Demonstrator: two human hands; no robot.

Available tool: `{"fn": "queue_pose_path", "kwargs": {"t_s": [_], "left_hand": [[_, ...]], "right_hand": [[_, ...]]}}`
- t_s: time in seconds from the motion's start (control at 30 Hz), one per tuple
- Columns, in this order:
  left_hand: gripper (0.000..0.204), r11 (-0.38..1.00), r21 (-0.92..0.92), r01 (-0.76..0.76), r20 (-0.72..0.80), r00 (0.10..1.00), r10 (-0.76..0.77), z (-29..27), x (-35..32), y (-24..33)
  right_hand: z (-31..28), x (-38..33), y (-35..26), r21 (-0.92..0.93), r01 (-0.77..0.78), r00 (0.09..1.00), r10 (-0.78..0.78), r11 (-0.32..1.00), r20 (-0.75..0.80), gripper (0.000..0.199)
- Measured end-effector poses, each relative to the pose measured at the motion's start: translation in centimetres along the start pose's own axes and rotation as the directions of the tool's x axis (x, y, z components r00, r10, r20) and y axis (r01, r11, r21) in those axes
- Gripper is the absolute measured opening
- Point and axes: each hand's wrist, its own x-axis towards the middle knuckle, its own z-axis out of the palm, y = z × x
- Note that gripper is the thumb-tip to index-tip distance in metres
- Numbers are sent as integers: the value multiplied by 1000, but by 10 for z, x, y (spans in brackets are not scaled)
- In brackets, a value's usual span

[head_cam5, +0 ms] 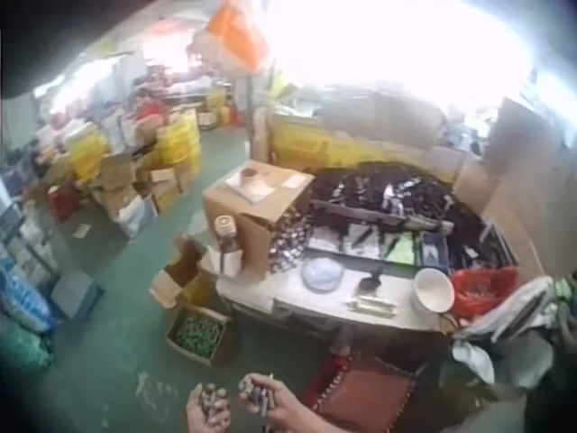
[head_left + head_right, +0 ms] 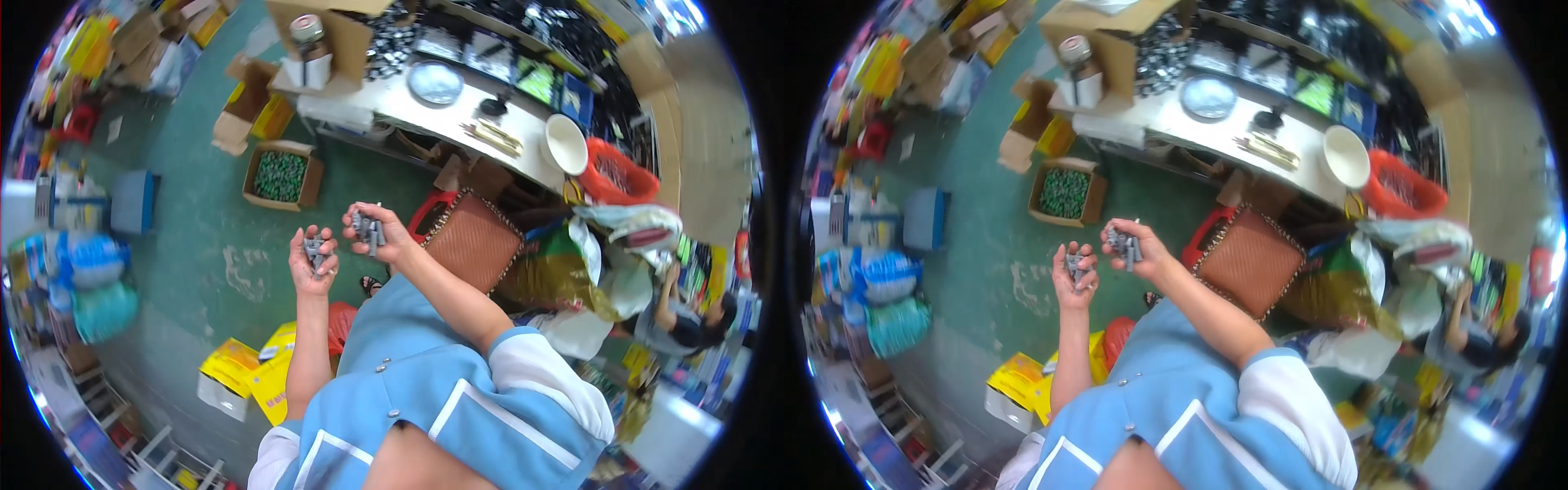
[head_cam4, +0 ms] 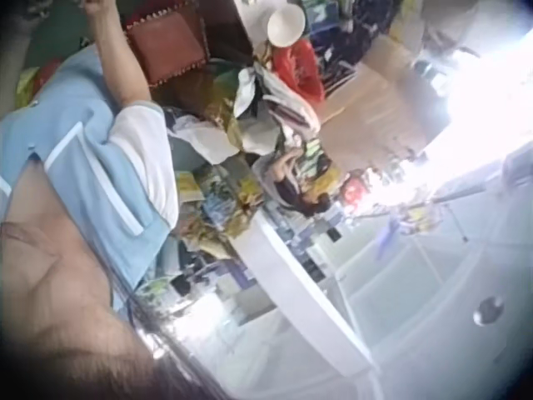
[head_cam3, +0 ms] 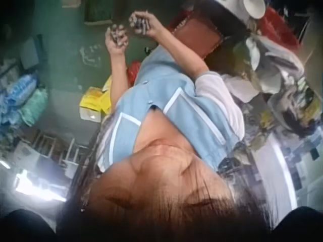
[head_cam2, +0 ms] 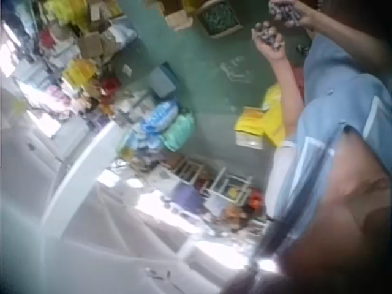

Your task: The person assembles components by inserting small white pieces into grey plastic parts and placing them into a bowl. They then tie up a plastic bag of parts, set it aside, and place the bowl on the workbench.

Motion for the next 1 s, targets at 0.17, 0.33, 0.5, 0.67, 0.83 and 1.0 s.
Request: {"fn": "queue_pose_path", "kwargs": {"t_s": [0.17, 0.33, 0.5, 0.67, 0.83, 1.0], "left_hand": [[24, 957, 109, 269, -50, 963, -264, 21, 63, -45], [20, 903, 207, 377, -64, 926, -372, 47, 111, -86], [11, 848, 253, 467, -117, 884, -452, 50, 152, -106], [10, 776, 320, 544, -190, 839, -510, 44, 206, -103], [11, 660, 369, 655, -335, 756, -562, 39, 276, -112], [18, 487, 423, 764, -503, 645, -575, 47, 354, -127]], "right_hand": [[-39, -55, -57, 96, 221, 975, -220, 970, -27, 14], [-53, -93, -102, 104, 372, 928, -372, 922, -19, 15], [-66, -105, -149, 91, 460, 884, -465, 883, 43, 12], [-92, -74, -212, 167, 505, 863, -501, 847, -70, 9], [-118, -13, -290, 7, 593, 735, -538, 805, -412, 11], [-158, 19, -369, -85, 699, 509, -577, 710, -638, 10]]}}
